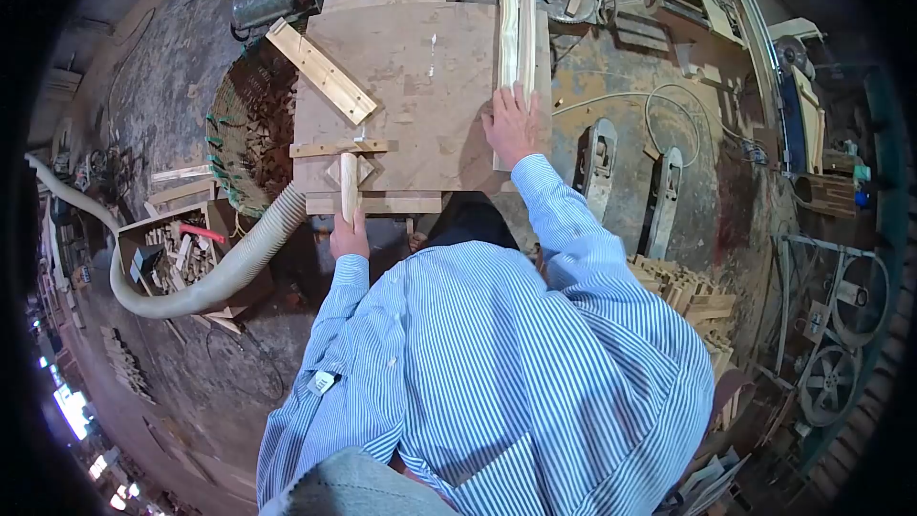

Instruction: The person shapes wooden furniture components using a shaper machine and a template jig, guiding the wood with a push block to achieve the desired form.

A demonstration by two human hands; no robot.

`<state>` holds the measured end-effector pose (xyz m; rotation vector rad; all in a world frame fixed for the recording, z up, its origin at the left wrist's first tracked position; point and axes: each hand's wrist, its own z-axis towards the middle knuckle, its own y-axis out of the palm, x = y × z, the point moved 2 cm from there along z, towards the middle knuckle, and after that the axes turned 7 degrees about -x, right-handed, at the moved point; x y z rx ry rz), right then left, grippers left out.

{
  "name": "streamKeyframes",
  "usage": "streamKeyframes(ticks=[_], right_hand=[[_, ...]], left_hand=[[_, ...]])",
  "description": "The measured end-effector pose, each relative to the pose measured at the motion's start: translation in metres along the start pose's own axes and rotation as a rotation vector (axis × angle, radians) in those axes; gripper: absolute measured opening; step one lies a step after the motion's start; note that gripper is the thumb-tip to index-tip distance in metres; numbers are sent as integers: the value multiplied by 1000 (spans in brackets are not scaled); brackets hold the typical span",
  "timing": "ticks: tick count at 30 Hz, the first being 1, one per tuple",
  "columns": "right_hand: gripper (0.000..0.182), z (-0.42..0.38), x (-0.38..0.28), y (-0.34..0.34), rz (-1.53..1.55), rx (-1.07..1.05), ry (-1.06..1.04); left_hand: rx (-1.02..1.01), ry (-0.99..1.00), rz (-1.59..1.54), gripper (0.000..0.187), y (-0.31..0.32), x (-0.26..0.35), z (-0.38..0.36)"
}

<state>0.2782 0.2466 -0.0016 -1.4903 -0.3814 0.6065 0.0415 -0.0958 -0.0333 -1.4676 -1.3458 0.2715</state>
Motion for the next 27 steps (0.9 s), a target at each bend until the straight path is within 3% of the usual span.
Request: streamKeyframes(ticks=[5,8,10,14,17,19,22,27], right_hand=[[49,16,3,-6,152,27,45],[45,31,2,-18,97,-80,103],[46,41,1,-11,-31,-4,110],[47,50,-17,3,-7,128,38],[51,58,-41,16,224,15,-82],[51,68,-56,25,537,1,-69],[45,88,-73,28,531,-61,17],[36,106,-114,33,523,-72,-54]], left_hand=[[19,-25,38,59,4,-2,2],[18,-30,41,59,6,-5,4],[20,-33,37,59,4,-2,3],[28,-27,21,57,0,6,0],[49,-21,44,54,1,-1,1],[37,16,22,54,3,-4,2],[36,-28,3,53,-1,-1,-1],[-29,-67,-16,51,-4,-2,1]])
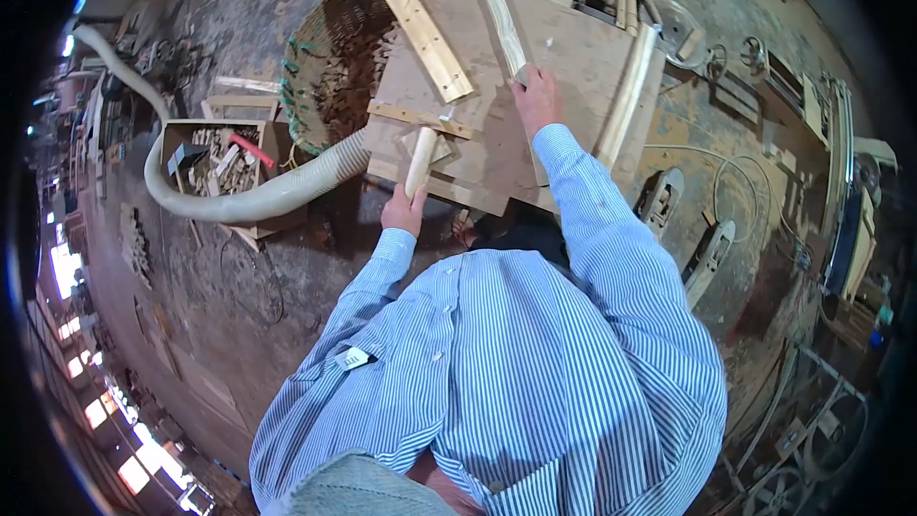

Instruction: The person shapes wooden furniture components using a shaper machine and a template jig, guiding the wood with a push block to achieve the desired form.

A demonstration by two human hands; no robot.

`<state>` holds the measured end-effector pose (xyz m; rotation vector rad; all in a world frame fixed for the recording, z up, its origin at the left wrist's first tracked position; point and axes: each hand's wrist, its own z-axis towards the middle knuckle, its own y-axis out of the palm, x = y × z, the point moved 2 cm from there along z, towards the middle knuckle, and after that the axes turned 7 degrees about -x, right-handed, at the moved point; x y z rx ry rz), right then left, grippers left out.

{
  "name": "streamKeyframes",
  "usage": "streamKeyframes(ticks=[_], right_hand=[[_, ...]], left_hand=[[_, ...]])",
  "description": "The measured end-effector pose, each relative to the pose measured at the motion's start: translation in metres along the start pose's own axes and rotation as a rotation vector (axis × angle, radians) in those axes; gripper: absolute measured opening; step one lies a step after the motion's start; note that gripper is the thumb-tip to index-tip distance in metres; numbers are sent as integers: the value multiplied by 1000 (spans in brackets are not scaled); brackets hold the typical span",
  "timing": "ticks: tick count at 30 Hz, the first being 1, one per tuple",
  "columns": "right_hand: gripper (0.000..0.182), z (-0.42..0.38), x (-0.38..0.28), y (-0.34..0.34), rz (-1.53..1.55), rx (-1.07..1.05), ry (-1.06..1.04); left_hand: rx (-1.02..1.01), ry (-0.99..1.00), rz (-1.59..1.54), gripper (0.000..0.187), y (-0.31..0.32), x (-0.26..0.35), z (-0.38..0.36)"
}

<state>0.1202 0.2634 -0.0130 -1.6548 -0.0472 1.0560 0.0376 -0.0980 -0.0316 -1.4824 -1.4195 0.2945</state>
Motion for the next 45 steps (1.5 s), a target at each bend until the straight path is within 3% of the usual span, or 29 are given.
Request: streamKeyframes(ticks=[4,10,22,25,28,45], right_hand=[[43,20,-28,21,-6,-76,9],[38,57,-55,68,43,-75,-39],[50,84,-68,73,-46,-214,-214],[47,86,-70,77,-92,-104,-285],[47,94,-77,75,-103,-242,-227],[48,103,-79,77,-181,-226,-176]], left_hand=[[8,7,37,53,-3,2,0],[17,-25,17,56,-6,16,7],[-66,-21,-3,65,-10,16,11],[-78,-42,30,63,-10,15,14],[-87,-28,57,63,-7,10,17],[-54,40,8,61,-10,19,21]])
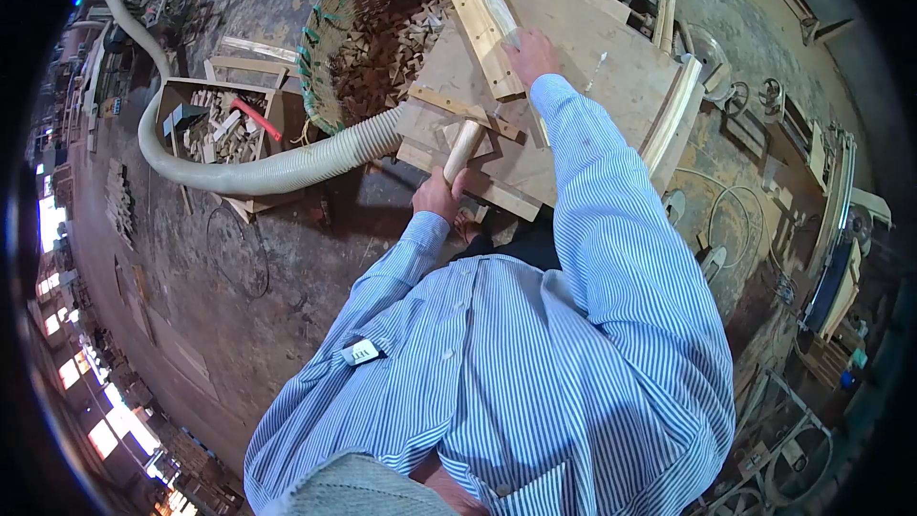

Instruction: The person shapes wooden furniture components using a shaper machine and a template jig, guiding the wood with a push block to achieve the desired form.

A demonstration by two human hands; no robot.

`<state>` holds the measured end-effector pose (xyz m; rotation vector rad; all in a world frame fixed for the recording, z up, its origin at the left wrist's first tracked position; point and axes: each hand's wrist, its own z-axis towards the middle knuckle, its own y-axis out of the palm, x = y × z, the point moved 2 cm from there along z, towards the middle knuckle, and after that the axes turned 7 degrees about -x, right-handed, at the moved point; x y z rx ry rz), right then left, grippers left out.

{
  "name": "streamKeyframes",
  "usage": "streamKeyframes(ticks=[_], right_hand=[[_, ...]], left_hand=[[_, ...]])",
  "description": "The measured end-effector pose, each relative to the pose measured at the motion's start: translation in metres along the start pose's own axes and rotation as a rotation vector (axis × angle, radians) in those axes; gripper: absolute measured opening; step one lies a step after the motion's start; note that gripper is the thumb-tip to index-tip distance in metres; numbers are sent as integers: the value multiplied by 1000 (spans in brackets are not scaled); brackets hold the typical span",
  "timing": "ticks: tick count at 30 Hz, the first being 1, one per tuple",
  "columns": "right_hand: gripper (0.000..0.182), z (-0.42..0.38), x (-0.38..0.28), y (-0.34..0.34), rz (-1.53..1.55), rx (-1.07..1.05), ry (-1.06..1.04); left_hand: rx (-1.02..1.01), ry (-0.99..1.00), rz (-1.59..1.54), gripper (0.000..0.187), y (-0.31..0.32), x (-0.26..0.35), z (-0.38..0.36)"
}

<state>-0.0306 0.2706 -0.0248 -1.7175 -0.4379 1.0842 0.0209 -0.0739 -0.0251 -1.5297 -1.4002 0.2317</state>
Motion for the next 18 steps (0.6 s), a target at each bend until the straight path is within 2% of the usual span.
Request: streamKeyframes(ticks=[18], right_hand=[[43,99,54,-33,-54,28,-6]], left_hand=[[12,-21,58,60,-3,73,91]])
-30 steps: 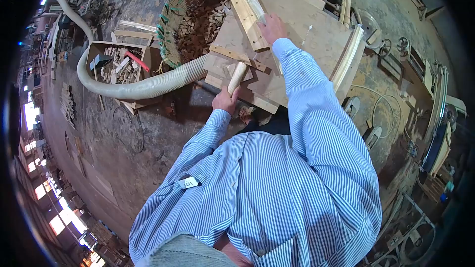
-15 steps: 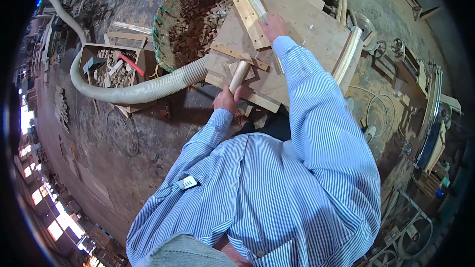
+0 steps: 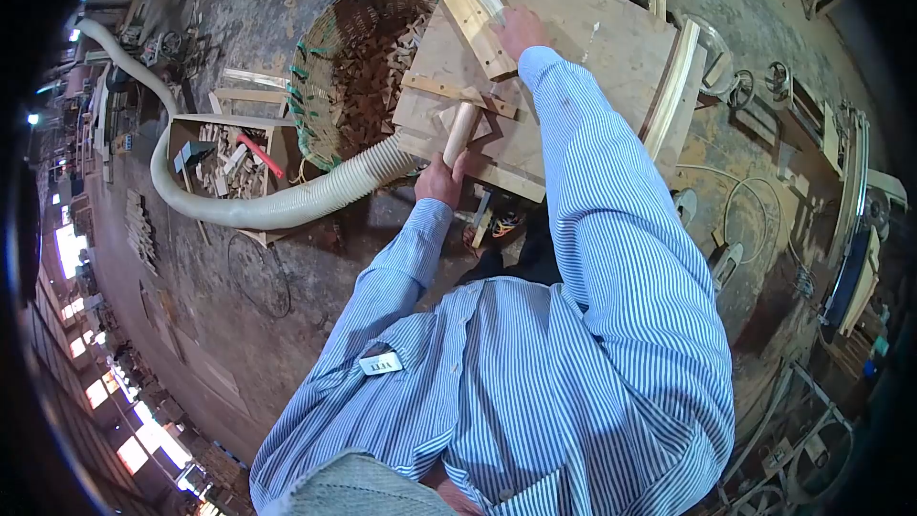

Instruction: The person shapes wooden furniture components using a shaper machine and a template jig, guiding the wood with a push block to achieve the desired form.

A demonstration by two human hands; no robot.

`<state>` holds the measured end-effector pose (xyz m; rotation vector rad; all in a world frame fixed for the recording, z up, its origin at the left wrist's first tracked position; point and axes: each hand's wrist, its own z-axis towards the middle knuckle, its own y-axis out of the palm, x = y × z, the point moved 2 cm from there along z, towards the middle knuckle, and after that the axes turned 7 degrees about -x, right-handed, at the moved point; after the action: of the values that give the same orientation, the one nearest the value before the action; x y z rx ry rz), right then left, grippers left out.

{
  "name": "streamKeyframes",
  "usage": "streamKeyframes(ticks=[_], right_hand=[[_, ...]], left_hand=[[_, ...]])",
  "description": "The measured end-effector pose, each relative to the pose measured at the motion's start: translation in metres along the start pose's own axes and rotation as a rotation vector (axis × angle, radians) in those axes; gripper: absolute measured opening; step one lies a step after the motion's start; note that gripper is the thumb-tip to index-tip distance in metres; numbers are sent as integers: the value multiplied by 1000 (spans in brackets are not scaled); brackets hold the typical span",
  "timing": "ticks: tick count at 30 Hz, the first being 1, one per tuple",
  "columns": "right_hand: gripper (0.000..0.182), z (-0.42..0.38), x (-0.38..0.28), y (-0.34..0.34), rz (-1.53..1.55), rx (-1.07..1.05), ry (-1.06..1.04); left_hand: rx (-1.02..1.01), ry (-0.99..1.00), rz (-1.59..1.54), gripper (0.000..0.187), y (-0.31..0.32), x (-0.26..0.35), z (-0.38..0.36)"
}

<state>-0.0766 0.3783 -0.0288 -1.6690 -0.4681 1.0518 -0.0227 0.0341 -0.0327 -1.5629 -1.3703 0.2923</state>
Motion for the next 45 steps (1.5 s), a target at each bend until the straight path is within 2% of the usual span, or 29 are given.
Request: streamKeyframes(ticks=[14,17,18,20,22,23,26,28,31,34,38,41,43,45], right_hand=[[43,27,19,0,36,85,-60],[44,24,18,-4,70,148,-21],[45,24,18,-4,74,75,53],[46,12,15,0,75,-3,128],[48,-7,8,-1,117,131,26],[48,-15,3,-3,110,129,19],[47,-45,-11,-13,217,180,127],[43,-62,-21,-22,363,15,159],[39,-71,-11,1,297,124,155],[37,-79,-4,-10,125,111,73],[35,-97,-23,-12,126,106,5],[36,-109,-28,6,101,88,73],[34,-121,-27,27,202,-5,133],[34,-134,-41,32,221,48,153]], left_hand=[[32,47,16,65,-2,16,23],[43,48,13,65,-1,13,23],[49,50,21,65,1,11,22],[36,23,34,65,-1,9,18],[28,-3,37,65,0,5,11],[56,10,38,65,2,1,6],[81,27,25,64,4,-11,-7],[53,2,20,64,3,-17,-19],[42,27,-13,65,3,-30,-35],[18,-3,-51,63,2,-37,-48],[6,-5,-57,62,3,-53,-69],[-7,6,-93,62,4,-63,-78],[-15,8,-99,62,5,-68,-85],[-35,8,-89,62,4,-74,-88]])
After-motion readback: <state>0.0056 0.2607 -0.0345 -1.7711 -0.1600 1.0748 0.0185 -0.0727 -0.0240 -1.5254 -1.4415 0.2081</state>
